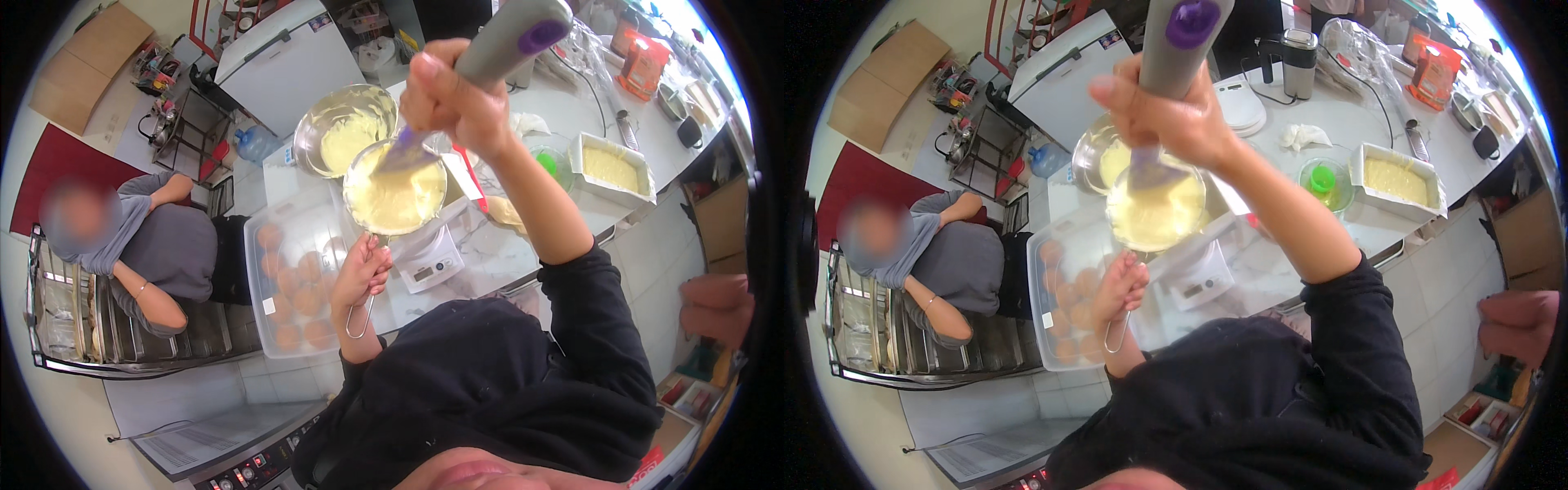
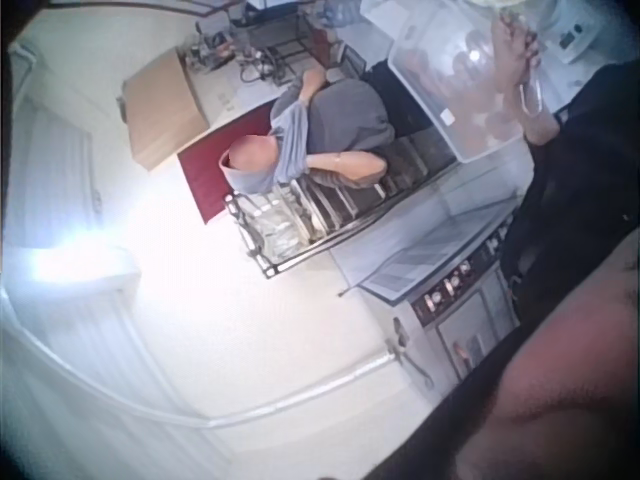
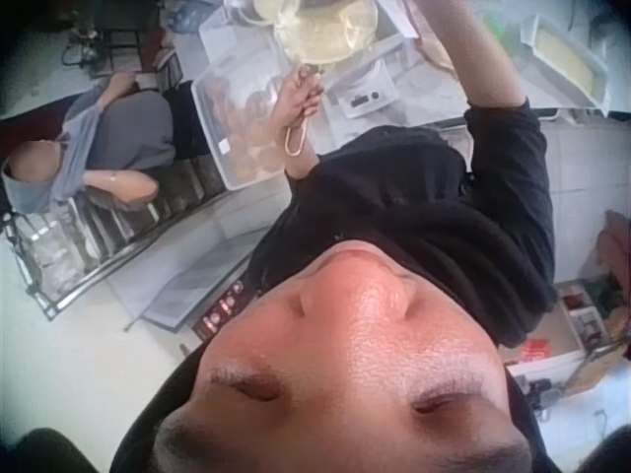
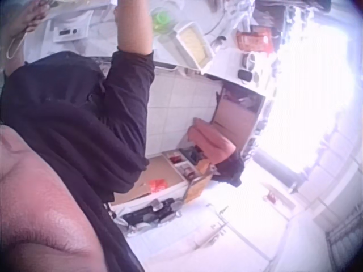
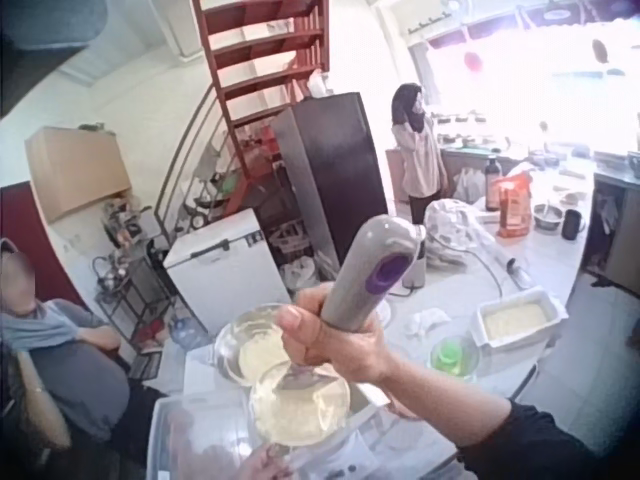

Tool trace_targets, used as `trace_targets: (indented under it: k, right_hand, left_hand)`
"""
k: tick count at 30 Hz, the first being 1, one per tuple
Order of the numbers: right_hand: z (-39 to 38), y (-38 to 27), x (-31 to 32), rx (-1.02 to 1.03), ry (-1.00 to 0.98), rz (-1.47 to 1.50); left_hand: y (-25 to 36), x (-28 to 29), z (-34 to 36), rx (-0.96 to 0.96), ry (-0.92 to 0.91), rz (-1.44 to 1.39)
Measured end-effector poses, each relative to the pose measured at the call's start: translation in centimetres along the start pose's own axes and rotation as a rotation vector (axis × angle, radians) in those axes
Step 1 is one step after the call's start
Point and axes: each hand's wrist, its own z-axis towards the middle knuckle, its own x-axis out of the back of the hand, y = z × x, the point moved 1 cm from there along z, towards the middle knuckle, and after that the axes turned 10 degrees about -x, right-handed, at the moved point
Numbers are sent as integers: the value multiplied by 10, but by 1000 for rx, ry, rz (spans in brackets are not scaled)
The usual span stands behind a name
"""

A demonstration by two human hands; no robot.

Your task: The person scrapes batter from a bowl using a spatula, transfers it into a larger mixing pot, and stirs the mixture while it sits on a digital scale.

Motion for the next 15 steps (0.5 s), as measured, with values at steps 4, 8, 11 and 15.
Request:
trace_targets:
  k: [4, 8, 11, 15]
  right_hand:
    - [15, 18, 25, 114, 68, -44]
    - [24, 40, 48, 47, 26, 196]
    - [24, 46, 53, -89, -84, 363]
    - [31, 35, 56, -180, -105, 407]
  left_hand:
    - [5, -1, -2, -7, -18, 27]
    - [5, -5, 0, -33, -12, 103]
    - [5, -3, 3, -6, 10, 125]
    - [-2, 3, 0, 23, 25, 82]
